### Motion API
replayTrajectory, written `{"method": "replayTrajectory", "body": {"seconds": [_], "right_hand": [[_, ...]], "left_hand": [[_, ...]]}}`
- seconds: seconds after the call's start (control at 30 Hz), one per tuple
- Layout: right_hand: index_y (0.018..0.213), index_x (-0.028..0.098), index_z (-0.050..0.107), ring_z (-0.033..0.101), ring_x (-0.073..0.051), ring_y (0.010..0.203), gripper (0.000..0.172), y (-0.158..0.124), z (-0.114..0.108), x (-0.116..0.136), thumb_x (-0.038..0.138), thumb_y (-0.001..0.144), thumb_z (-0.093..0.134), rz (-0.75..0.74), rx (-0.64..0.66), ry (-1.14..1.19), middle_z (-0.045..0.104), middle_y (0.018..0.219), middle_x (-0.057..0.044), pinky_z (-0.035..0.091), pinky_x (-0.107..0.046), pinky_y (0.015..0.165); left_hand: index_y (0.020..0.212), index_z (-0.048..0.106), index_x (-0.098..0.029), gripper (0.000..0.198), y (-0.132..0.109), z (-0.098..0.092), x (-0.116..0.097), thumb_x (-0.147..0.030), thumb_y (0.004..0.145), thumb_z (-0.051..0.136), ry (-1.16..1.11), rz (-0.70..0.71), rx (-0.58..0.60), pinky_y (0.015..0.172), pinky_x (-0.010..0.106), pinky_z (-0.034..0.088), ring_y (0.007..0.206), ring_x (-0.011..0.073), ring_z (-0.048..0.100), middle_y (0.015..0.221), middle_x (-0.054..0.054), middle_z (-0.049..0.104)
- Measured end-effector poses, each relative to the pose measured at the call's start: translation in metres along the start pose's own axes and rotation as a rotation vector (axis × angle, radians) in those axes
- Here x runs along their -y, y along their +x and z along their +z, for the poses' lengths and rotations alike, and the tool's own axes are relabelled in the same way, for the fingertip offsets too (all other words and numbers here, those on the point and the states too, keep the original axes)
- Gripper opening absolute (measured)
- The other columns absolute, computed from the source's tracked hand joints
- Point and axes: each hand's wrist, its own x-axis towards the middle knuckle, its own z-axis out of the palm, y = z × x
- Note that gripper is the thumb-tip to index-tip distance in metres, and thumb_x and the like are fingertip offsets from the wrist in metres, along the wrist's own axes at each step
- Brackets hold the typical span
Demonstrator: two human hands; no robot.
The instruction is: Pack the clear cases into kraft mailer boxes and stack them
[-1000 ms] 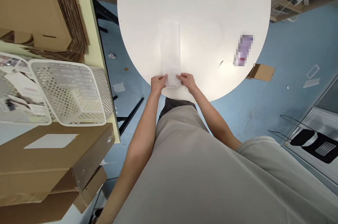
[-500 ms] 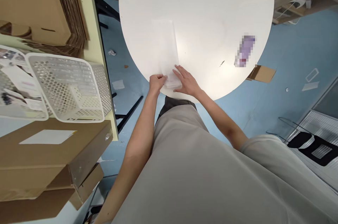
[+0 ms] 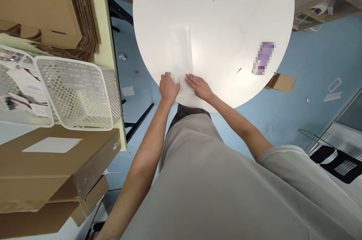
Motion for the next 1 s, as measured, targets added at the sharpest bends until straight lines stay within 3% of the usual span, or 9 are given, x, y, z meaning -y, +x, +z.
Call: {"method": "replayTrajectory", "body": {"seconds": [0.07, 0.17, 0.3, 0.43, 0.5, 0.67, 0.73, 0.83, 1.0], "right_hand": [[0.175, 0.021, 0.043, 0.030, -0.021, 0.175, 0.077, 0.001, -0.004, 0.003, 0.004, 0.100, 0.039, 0.009, 0.002, -0.001, 0.041, 0.183, -0.011, 0.032, -0.055, 0.141], [0.173, 0.021, 0.045, 0.033, -0.023, 0.174, 0.076, 0.003, -0.006, 0.004, 0.004, 0.100, 0.038, 0.015, 0.006, 0.006, 0.044, 0.181, -0.012, 0.034, -0.057, 0.139], [0.173, 0.016, 0.042, 0.036, -0.029, 0.172, 0.072, 0.005, -0.003, 0.003, 0.009, 0.101, 0.043, 0.041, 0.017, 0.015, 0.041, 0.181, -0.020, 0.035, -0.061, 0.137], [0.167, 0.011, 0.047, 0.035, -0.032, 0.172, 0.069, 0.003, -0.009, 0.002, 0.010, 0.098, 0.049, 0.038, 0.050, 0.012, 0.041, 0.181, -0.023, 0.032, -0.061, 0.138], [0.165, 0.011, 0.050, 0.038, -0.034, 0.170, 0.068, 0.002, -0.017, 0.003, 0.010, 0.096, 0.052, 0.019, 0.057, 0.023, 0.043, 0.180, -0.023, 0.031, -0.061, 0.139], [0.162, 0.014, 0.054, 0.048, -0.037, 0.162, 0.062, 0.001, -0.037, 0.006, 0.018, 0.100, 0.057, 0.010, 0.033, 0.064, 0.051, 0.174, -0.022, 0.033, -0.064, 0.136], [0.158, 0.015, 0.058, 0.051, -0.036, 0.160, 0.054, 0.003, -0.041, 0.008, 0.025, 0.105, 0.057, 0.033, 0.009, 0.073, 0.054, 0.172, -0.021, 0.036, -0.062, 0.134], [0.150, 0.019, 0.065, 0.055, -0.035, 0.155, 0.043, 0.010, -0.043, 0.012, 0.039, 0.113, 0.053, 0.102, -0.056, 0.095, 0.057, 0.168, -0.020, 0.041, -0.058, 0.131], [0.126, 0.021, 0.076, 0.065, -0.034, 0.135, 0.051, 0.031, -0.040, 0.021, 0.065, 0.114, 0.052, 0.310, -0.257, 0.207, 0.068, 0.143, -0.018, 0.049, -0.052, 0.124]], "left_hand": [[0.151, 0.062, -0.018, 0.056, -0.001, 0.002, -0.005, -0.021, 0.095, 0.066, 0.022, 0.241, 0.027, 0.130, 0.055, 0.043, 0.149, 0.0395, 0.056, 0.150, 0.020, 0.065], [0.144, 0.068, -0.018, 0.046, 0.002, 0.004, -0.009, -0.019, 0.101, 0.053, 0.027, 0.475, 0.164, 0.129, 0.058, 0.044, 0.143, 0.0380, 0.058, 0.145, 0.019, 0.067], [0.136, 0.073, -0.019, 0.043, 0.005, 0.000, -0.003, -0.019, 0.100, 0.048, 0.034, 0.497, 0.191, 0.125, 0.054, 0.049, 0.137, 0.0344, 0.063, 0.140, 0.016, 0.072], [0.141, 0.073, -0.020, 0.053, 0.004, -0.010, 0.010, -0.013, 0.097, 0.043, 0.034, 0.516, 0.241, 0.138, 0.053, 0.035, 0.146, 0.0289, 0.062, 0.152, 0.012, 0.071], [0.150, 0.068, -0.021, 0.063, 0.002, -0.013, 0.016, -0.008, 0.093, 0.044, 0.042, 0.533, 0.283, 0.141, 0.053, 0.028, 0.154, 0.0270, 0.057, 0.162, 0.011, 0.066], [0.169, 0.050, -0.019, 0.086, -0.004, -0.013, 0.024, -0.008, 0.084, 0.059, 0.113, 0.568, 0.363, 0.140, 0.056, 0.030, 0.165, 0.0324, 0.045, 0.179, 0.015, 0.046], [0.168, 0.050, -0.017, 0.082, -0.006, -0.010, 0.024, -0.015, 0.087, 0.065, 0.087, 0.556, 0.331, 0.137, 0.056, 0.034, 0.163, 0.0353, 0.047, 0.178, 0.017, 0.047], [0.155, 0.063, -0.019, 0.059, -0.005, -0.006, 0.019, -0.026, 0.097, 0.064, -0.072, 0.460, 0.211, 0.129, 0.049, 0.045, 0.152, 0.0336, 0.058, 0.164, 0.016, 0.062], [0.112, 0.078, -0.020, 0.029, 0.004, -0.001, 0.004, -0.044, 0.102, 0.066, -0.309, 0.124, 0.029, 0.107, 0.039, 0.054, 0.113, 0.0302, 0.074, 0.111, 0.012, 0.080]]}}
